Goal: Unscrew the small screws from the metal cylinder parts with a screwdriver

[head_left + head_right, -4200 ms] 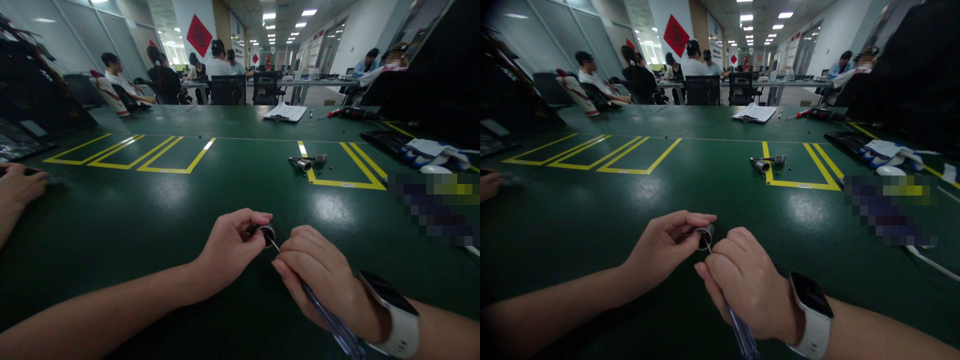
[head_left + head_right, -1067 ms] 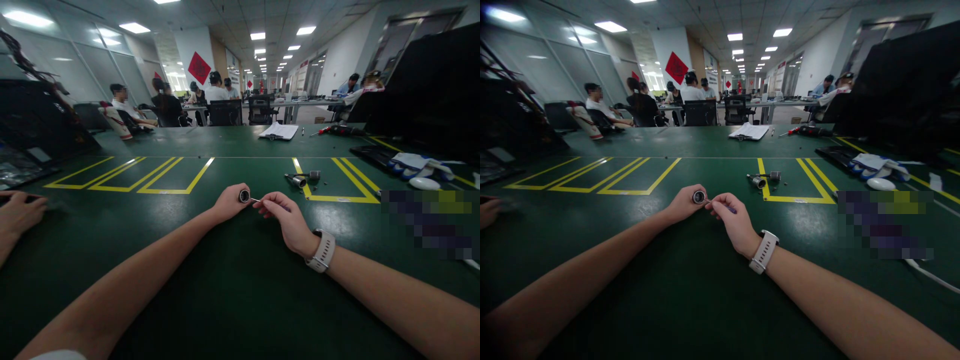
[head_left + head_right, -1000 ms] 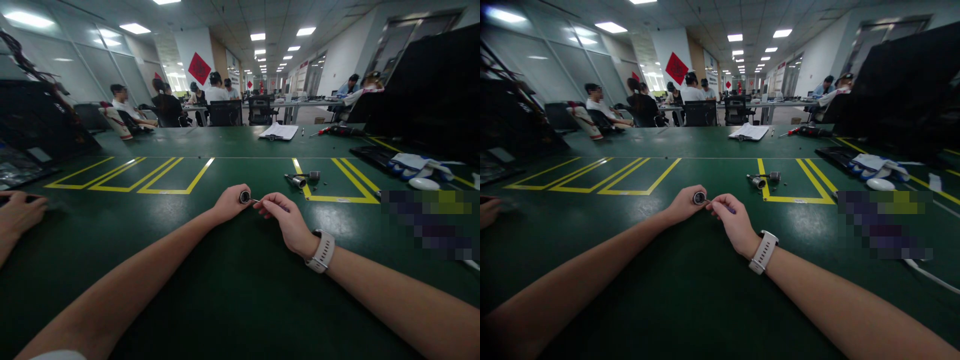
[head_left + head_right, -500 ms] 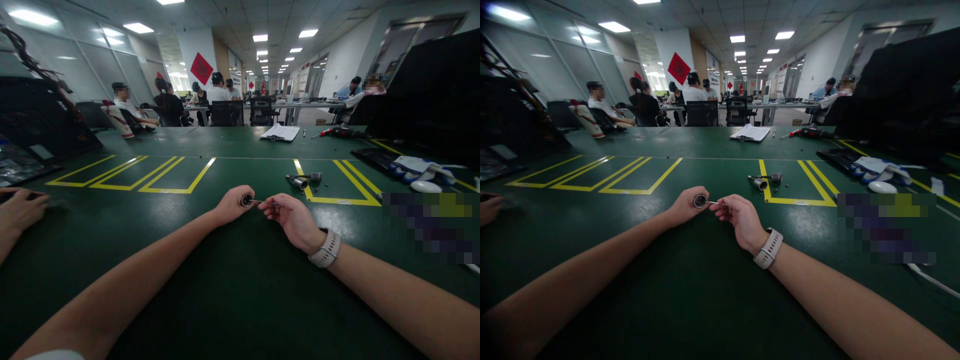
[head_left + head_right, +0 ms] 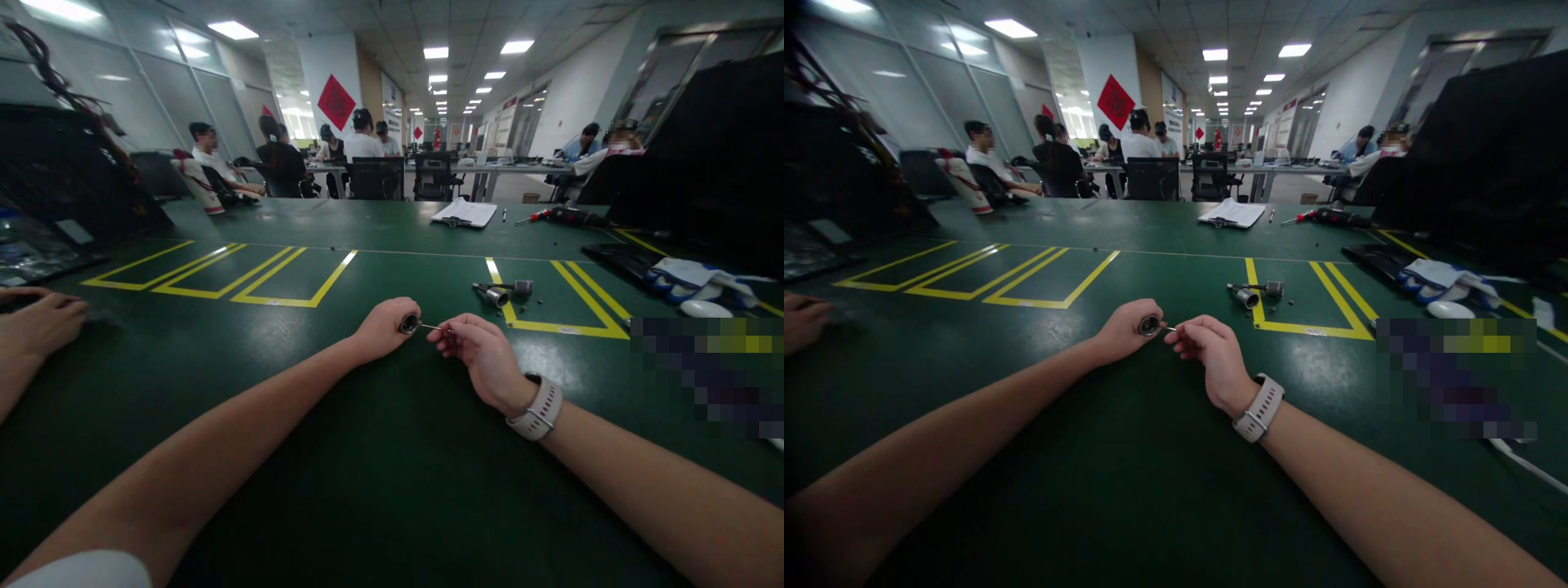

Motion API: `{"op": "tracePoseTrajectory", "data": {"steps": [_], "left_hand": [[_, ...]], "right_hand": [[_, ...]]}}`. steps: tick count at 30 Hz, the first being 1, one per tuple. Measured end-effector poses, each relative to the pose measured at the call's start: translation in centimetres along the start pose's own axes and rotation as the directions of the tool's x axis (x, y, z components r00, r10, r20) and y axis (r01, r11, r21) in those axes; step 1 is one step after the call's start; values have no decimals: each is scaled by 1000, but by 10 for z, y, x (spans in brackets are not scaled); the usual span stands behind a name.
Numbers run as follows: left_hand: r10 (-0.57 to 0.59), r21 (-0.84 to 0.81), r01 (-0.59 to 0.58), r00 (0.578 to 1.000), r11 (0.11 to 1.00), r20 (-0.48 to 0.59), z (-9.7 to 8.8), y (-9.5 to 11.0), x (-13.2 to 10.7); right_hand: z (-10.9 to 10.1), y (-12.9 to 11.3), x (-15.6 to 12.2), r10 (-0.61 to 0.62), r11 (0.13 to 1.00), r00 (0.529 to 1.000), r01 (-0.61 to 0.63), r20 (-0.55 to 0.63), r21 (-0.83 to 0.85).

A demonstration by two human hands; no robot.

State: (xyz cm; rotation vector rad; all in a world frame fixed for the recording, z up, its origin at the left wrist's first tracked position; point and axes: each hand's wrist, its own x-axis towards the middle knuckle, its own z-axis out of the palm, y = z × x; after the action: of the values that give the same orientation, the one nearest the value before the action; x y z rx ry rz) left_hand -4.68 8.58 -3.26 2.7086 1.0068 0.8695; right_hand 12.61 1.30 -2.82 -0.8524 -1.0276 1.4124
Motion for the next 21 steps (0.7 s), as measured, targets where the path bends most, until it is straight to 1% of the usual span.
{"op": "tracePoseTrajectory", "data": {"steps": [5, 8, 11, 15, 17, 19, 21], "left_hand": [[7, -104, -11, 999, 995, -32, 0, -1, -1], [-2, -120, -3, 999, 993, -40, 0, -1, -1], [-13, -49, 11, 999, 999, -41, 1, -1, -1], [7, 113, -9, 1000, 994, 20, 1, 0, 0], [14, 175, -20, 999, 984, 37, 1, 0, 0], [19, 194, -25, 999, 981, 31, 1, 0, 0], [28, 149, -30, 1000, 988, 15, 1, -1, 0]], "right_hand": [[-4, -1, 4, 66, 992, 998, -68, 23, 107], [-4, 0, 3, 56, 991, 998, -59, 26, 123], [-2, 2, 1, -13, 998, 1000, 13, -5, 68], [2, 3, -3, -118, 982, 993, 113, -23, -152], [3, 4, -4, -132, 969, 991, 126, -12, -213], [2, 3, -3, -103, 978, 995, 99, -13, -185], [0, 2, -1, -43, 995, 999, 41, -22, -95]]}}
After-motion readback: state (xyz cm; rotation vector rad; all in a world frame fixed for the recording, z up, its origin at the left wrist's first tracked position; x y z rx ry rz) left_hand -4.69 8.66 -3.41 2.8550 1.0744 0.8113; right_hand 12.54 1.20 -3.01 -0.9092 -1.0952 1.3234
